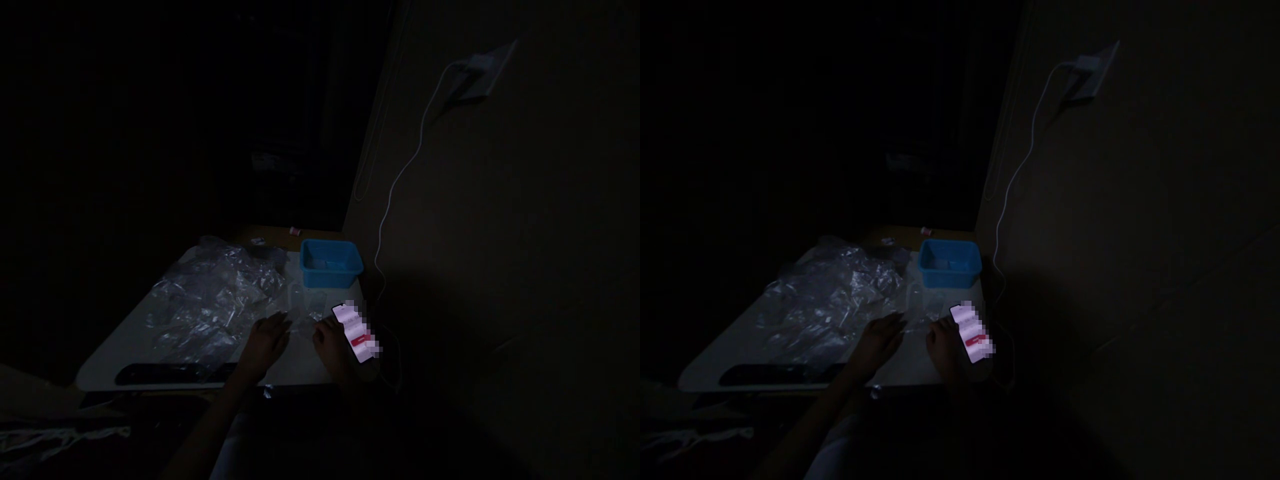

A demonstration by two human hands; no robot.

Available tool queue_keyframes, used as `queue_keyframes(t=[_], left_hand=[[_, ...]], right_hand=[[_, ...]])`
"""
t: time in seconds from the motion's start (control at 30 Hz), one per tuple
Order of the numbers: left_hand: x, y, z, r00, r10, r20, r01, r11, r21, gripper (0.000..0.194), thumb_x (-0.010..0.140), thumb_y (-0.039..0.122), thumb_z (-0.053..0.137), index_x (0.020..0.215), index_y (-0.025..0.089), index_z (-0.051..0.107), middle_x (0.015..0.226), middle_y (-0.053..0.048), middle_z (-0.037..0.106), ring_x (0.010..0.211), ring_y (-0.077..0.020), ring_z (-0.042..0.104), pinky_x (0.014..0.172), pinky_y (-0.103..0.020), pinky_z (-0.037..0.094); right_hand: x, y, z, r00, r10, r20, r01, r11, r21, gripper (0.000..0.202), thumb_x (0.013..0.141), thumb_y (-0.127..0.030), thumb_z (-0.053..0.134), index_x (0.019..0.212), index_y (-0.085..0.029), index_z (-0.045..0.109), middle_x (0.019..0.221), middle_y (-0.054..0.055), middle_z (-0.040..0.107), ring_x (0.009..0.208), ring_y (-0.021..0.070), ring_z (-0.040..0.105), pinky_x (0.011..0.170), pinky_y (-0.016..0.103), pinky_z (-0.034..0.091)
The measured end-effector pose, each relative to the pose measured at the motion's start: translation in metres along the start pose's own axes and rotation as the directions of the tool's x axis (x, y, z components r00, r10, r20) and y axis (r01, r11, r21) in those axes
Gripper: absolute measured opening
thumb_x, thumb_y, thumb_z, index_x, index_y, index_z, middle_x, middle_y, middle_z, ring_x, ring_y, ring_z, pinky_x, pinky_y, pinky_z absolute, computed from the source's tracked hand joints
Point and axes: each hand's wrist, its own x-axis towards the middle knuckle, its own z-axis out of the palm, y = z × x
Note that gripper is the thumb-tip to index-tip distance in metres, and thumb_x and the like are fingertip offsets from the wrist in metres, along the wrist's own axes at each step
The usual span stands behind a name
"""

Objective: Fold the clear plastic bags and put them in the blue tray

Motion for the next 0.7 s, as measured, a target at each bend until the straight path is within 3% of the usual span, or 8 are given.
queue_keyframes(t=[0.7], left_hand=[[0.0004, -0.0001, 0.0004, 1.000, -0.028, -0.004, 0.028, 1.000, 0.009, 0.032, 0.083, 0.027, 0.038, 0.110, 0.021, 0.054, 0.119, -0.009, 0.054, 0.112, -0.0211, 0.046, 0.090, -0.042, 0.035]], right_hand=[[-0.0003, -0.0016, -0.0027, 0.998, -0.007, 0.070, 0.011, 0.999, -0.053, 0.018, 0.074, -0.015, 0.049, 0.085, -0.023, 0.062, 0.086, 0.002, 0.058, 0.090, 0.0183, 0.047, 0.080, 0.031, 0.034]])
